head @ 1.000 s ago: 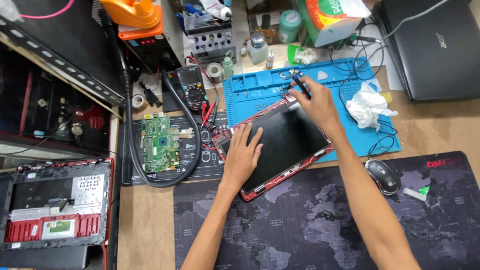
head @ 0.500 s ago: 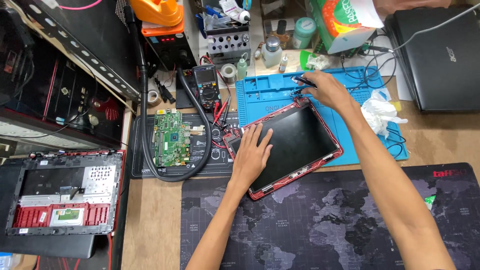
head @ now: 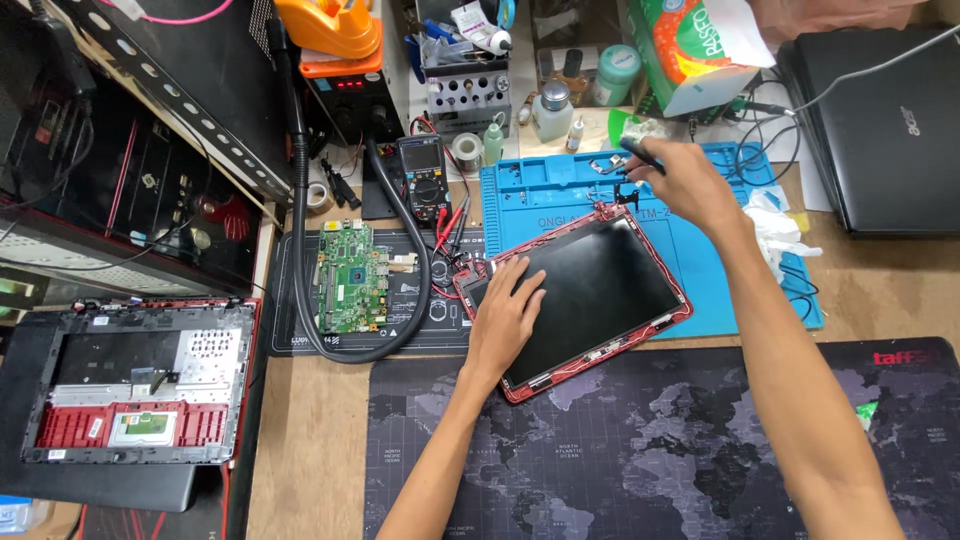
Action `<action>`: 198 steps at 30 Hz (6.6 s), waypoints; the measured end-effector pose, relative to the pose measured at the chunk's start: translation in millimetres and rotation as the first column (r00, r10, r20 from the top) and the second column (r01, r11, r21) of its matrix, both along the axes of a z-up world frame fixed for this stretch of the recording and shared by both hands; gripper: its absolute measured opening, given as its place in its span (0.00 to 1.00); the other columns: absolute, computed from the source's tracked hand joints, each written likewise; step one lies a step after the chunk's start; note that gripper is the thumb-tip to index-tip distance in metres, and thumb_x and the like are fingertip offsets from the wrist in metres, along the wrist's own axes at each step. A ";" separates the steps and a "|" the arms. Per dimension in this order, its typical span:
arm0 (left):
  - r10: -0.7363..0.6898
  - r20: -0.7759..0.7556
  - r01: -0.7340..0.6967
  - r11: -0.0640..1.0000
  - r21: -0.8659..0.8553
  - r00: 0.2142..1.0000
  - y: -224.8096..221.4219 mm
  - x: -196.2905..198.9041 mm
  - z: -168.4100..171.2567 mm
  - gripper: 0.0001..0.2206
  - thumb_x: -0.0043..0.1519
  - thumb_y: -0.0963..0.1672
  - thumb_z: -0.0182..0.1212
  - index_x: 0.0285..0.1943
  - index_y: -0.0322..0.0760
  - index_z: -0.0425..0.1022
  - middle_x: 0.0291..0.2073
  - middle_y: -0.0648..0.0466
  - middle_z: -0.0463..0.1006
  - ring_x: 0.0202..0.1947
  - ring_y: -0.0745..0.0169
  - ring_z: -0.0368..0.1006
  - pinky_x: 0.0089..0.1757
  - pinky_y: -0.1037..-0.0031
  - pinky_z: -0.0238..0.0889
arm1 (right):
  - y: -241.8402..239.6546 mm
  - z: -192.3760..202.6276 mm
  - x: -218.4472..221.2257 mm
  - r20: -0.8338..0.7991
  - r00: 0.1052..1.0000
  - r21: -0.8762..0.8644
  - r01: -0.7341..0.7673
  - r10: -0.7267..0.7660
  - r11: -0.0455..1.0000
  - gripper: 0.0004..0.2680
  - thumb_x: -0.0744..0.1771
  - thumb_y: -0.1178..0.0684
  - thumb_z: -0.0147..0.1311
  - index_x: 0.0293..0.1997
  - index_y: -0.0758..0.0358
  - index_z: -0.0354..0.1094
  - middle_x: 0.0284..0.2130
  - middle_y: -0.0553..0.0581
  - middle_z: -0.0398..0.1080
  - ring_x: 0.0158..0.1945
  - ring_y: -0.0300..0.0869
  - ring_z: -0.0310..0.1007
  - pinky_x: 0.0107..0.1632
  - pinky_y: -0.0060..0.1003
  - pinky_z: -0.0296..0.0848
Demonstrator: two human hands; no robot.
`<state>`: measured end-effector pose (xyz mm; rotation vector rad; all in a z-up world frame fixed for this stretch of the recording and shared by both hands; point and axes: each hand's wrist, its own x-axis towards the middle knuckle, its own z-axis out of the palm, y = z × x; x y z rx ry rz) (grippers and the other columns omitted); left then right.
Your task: Repairing a laptop screen by removing the bezel and screws using a screwdriver
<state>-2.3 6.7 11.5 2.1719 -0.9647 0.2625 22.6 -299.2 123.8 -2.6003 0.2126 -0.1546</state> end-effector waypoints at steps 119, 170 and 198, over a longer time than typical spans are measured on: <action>-0.271 -0.611 -0.161 0.814 -0.557 0.744 39.4 8.2 21.0 0.18 0.68 0.39 0.54 0.67 0.38 0.62 0.33 0.50 0.75 0.26 0.65 0.75 0.37 0.75 0.70 | 167.3 -27.2 -52.8 0.047 0.999 0.487 -0.032 0.010 0.873 0.10 0.64 0.49 0.65 0.49 0.51 0.72 0.28 0.55 0.78 0.36 0.45 0.75 0.43 0.42 0.73; 0.396 0.013 -0.388 0.906 -0.170 0.918 54.0 18.1 2.8 0.06 0.65 0.41 0.60 0.50 0.38 0.74 0.47 0.51 0.77 0.62 0.44 0.67 0.65 0.53 0.49 | 202.0 -0.7 -25.8 0.641 0.767 0.458 -0.386 0.003 0.800 0.17 0.72 0.64 0.47 0.66 0.58 0.45 0.45 0.67 0.73 0.46 0.55 0.80 0.50 0.47 0.82; 0.370 -0.114 -0.386 0.900 -0.205 0.922 65.6 13.3 2.9 0.09 0.65 0.42 0.60 0.53 0.39 0.76 0.48 0.51 0.78 0.63 0.45 0.68 0.63 0.58 0.55 | 226.2 -25.1 -7.6 0.678 0.733 0.390 -0.423 0.056 0.818 0.18 0.69 0.66 0.55 0.64 0.63 0.51 0.39 0.65 0.74 0.37 0.52 0.79 0.44 0.44 0.81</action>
